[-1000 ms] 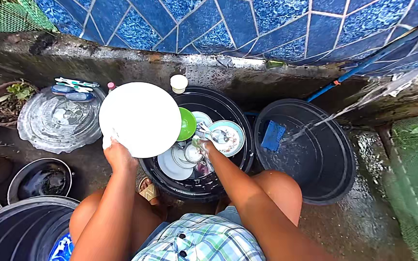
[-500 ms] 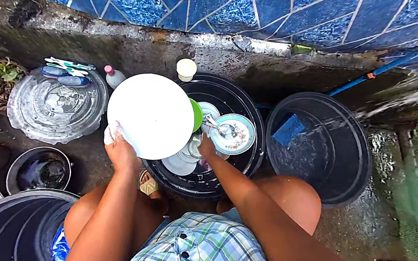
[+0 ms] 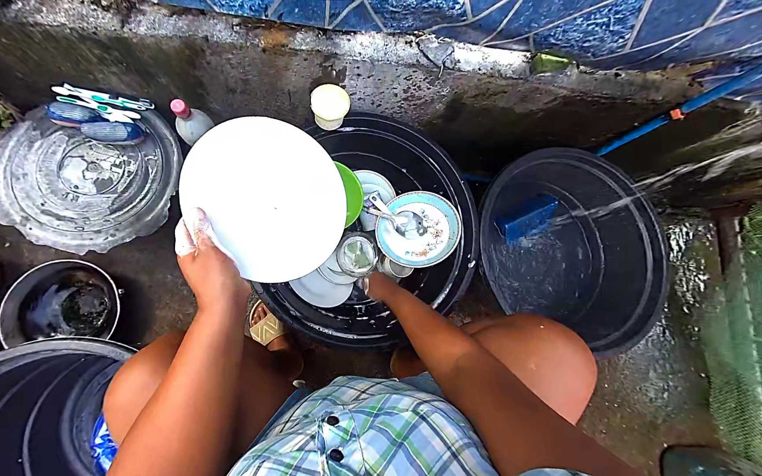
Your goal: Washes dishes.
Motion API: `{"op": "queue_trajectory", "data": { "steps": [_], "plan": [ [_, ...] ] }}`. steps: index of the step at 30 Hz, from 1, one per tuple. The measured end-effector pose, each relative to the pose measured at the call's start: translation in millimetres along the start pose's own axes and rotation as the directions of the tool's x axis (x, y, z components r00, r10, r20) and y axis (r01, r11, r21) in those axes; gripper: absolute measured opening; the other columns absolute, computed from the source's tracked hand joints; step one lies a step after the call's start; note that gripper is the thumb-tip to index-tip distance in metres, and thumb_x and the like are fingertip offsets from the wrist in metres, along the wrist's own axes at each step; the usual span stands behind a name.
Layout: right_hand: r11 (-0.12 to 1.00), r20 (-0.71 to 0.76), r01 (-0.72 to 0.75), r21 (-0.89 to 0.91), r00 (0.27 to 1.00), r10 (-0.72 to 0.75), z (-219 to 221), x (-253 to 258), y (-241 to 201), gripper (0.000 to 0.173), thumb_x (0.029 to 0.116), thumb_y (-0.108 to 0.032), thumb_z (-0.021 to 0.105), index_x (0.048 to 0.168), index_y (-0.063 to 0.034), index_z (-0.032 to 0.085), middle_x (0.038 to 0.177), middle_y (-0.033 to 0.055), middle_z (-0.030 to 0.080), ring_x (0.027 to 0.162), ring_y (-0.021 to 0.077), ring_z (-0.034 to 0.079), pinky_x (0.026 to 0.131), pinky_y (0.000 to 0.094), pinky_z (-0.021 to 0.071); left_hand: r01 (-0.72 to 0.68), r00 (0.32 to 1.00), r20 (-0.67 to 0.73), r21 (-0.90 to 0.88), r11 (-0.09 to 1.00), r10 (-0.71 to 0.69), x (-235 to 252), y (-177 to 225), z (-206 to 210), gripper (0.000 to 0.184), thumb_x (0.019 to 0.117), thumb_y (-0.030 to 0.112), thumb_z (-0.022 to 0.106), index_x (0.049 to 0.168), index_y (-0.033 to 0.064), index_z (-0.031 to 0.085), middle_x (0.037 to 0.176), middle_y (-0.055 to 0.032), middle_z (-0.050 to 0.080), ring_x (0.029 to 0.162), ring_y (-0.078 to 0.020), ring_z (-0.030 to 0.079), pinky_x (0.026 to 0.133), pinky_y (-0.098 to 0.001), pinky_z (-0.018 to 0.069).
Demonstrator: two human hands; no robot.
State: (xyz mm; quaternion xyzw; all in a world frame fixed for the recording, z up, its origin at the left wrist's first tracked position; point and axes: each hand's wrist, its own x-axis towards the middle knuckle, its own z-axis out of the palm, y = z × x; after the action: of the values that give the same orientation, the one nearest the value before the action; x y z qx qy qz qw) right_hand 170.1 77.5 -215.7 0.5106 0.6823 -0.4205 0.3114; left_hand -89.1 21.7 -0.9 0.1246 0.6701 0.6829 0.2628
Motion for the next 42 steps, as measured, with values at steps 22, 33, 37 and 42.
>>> {"op": "queue_trajectory", "data": {
  "steps": [22,33,37,42],
  "plan": [
    [0.697,0.088,-0.032,0.717,0.995,-0.045,9,4,15,0.048,0.1028,-0.012,0.061,0.146,0.0018,0.045,0.132,0.0252,0.059,0.114,0.0313,0.064,0.097,0.0462,0.0535,0.028,1.000,0.001,0.020,0.999,-0.028,-1,-9,-7,0.034,0.1118,0.031,0.040,0.133,0.0075,0.052,0.106,-0.0012,0.064,0.092,-0.0068,0.067,0.085,-0.0297,0.0580],
    [0.284,-0.395,0.359,0.889,0.916,0.077,-65,-87,-8,0.043,0.1106,-0.041,0.042,0.105,-0.0022,0.061,0.072,0.0021,0.050,0.058,0.0100,0.047,0.056,0.0267,0.0448,0.019,0.997,0.076,0.136,0.990,-0.029,-16,-25,5,0.043,0.1107,0.037,0.043,0.133,0.0023,0.057,0.111,-0.0129,0.066,0.094,-0.0152,0.066,0.088,-0.0379,0.0548],
    [0.112,-0.614,0.614,0.781,0.788,-0.036,-102,-127,-34,0.039,0.1110,-0.036,0.036,0.088,-0.0118,0.057,0.066,-0.0016,0.056,0.057,0.0087,0.055,0.056,0.0249,0.0500,0.057,0.994,0.089,0.134,0.989,-0.069,-22,-36,13,0.041,0.1110,0.033,0.043,0.127,-0.0006,0.059,0.106,-0.0159,0.066,0.092,-0.0199,0.065,0.087,-0.0416,0.0540],
    [0.819,-0.862,0.567,0.093,0.458,-0.219,-74,-149,-107,0.052,0.1014,-0.024,0.060,0.147,0.0010,0.050,0.155,0.0275,0.043,0.144,0.0447,0.041,0.118,0.0604,0.0353,0.171,0.970,0.151,0.121,0.978,-0.189,-48,-35,27,0.043,0.1113,0.035,0.041,0.120,-0.0015,0.062,0.102,-0.0163,0.065,0.091,-0.0214,0.064,0.084,-0.0428,0.0538]
  ]
}}
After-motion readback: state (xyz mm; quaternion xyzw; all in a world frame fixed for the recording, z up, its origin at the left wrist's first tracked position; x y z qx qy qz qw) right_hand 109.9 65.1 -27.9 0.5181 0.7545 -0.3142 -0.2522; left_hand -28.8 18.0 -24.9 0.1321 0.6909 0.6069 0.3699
